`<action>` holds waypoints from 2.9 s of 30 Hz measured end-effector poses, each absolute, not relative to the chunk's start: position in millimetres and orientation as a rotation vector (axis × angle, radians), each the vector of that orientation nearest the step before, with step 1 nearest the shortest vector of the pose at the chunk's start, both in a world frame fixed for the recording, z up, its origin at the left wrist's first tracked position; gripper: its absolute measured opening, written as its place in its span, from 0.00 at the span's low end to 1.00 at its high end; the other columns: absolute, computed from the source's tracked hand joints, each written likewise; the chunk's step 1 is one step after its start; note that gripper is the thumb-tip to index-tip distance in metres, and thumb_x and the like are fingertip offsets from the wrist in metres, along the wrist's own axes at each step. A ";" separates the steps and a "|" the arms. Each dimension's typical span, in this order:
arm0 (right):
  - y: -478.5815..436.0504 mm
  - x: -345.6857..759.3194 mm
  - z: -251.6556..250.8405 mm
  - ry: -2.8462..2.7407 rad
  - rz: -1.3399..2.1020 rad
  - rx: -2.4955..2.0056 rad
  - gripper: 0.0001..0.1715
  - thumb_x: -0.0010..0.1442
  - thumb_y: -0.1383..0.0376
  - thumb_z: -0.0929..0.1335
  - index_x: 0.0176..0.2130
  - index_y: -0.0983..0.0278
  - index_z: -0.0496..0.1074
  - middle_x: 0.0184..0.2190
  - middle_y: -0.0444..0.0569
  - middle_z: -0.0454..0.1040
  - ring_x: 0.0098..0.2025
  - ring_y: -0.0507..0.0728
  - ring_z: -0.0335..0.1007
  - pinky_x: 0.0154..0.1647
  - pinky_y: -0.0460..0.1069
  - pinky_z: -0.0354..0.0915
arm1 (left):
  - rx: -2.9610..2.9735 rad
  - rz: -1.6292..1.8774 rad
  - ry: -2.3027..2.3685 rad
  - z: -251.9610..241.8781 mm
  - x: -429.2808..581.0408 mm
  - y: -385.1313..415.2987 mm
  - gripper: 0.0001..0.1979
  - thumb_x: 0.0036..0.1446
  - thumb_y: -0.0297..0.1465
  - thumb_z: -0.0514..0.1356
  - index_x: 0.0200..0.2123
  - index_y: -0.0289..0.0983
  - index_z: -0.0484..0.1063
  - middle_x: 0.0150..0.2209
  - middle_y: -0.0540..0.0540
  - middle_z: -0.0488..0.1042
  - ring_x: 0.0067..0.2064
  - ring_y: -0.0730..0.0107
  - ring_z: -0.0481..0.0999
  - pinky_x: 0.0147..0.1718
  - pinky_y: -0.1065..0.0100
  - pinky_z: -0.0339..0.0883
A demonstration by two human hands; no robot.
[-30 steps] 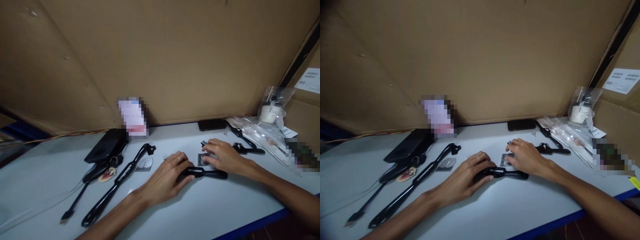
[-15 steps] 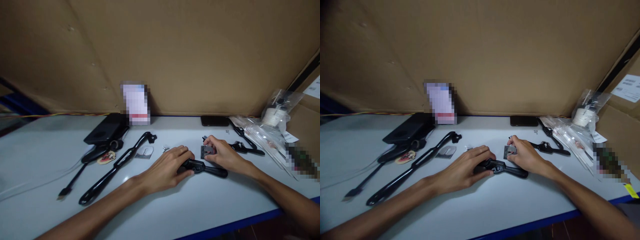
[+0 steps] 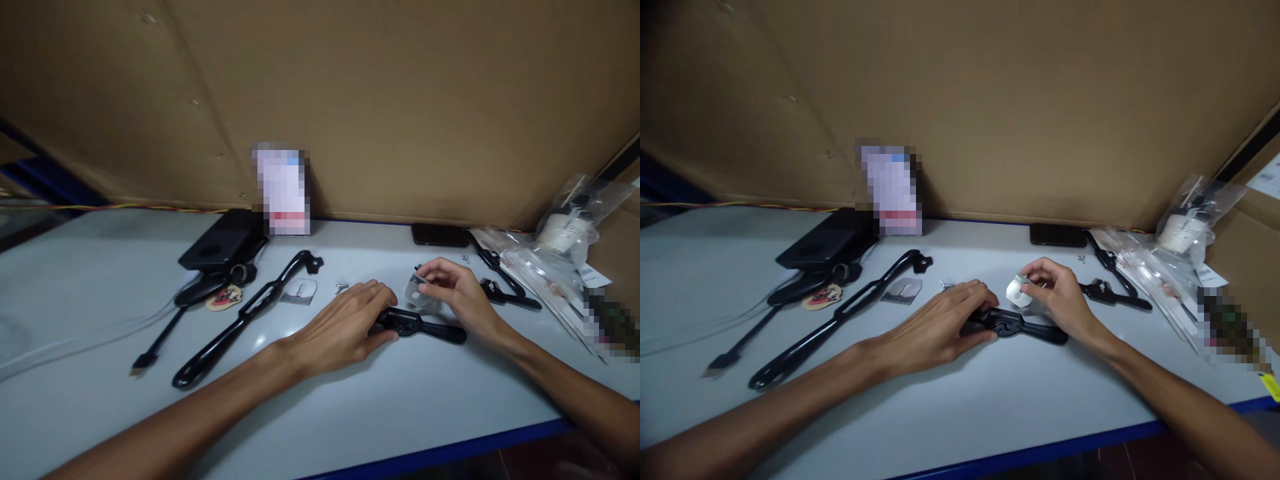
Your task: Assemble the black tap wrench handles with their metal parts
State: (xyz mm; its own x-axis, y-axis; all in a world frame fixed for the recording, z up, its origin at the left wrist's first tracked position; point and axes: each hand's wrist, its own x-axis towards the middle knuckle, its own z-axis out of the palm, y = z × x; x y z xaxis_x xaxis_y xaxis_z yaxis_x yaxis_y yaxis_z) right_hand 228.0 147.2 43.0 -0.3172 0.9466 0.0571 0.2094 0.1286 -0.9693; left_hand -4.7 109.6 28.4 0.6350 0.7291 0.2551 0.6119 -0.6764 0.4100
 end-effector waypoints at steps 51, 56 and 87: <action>120.4 228.8 53.8 -2.549 0.845 -1.015 0.24 0.57 0.70 0.73 0.53 0.61 0.71 0.47 0.52 0.74 0.50 0.60 0.69 0.52 0.55 0.66 | 2.670 0.495 0.988 26.4 -3.9 107.4 0.14 0.67 0.41 0.56 0.49 0.39 0.63 0.43 0.43 0.76 0.39 0.58 0.79 0.33 0.59 0.72; 121.0 229.5 54.6 -2.566 0.838 -0.997 0.24 0.58 0.70 0.72 0.53 0.61 0.71 0.48 0.52 0.74 0.50 0.60 0.69 0.52 0.56 0.66 | 2.670 0.465 0.985 26.7 -4.5 107.2 0.15 0.67 0.41 0.57 0.50 0.39 0.63 0.44 0.44 0.77 0.38 0.58 0.79 0.34 0.59 0.72; 170.5 243.9 35.8 -2.460 -0.174 -1.477 0.13 0.66 0.58 0.71 0.41 0.66 0.78 0.43 0.58 0.78 0.49 0.67 0.67 0.50 0.59 0.62 | 2.902 0.321 1.055 34.5 -1.8 104.9 0.21 0.69 0.49 0.53 0.45 0.36 0.69 0.40 0.42 0.73 0.36 0.57 0.76 0.34 0.57 0.69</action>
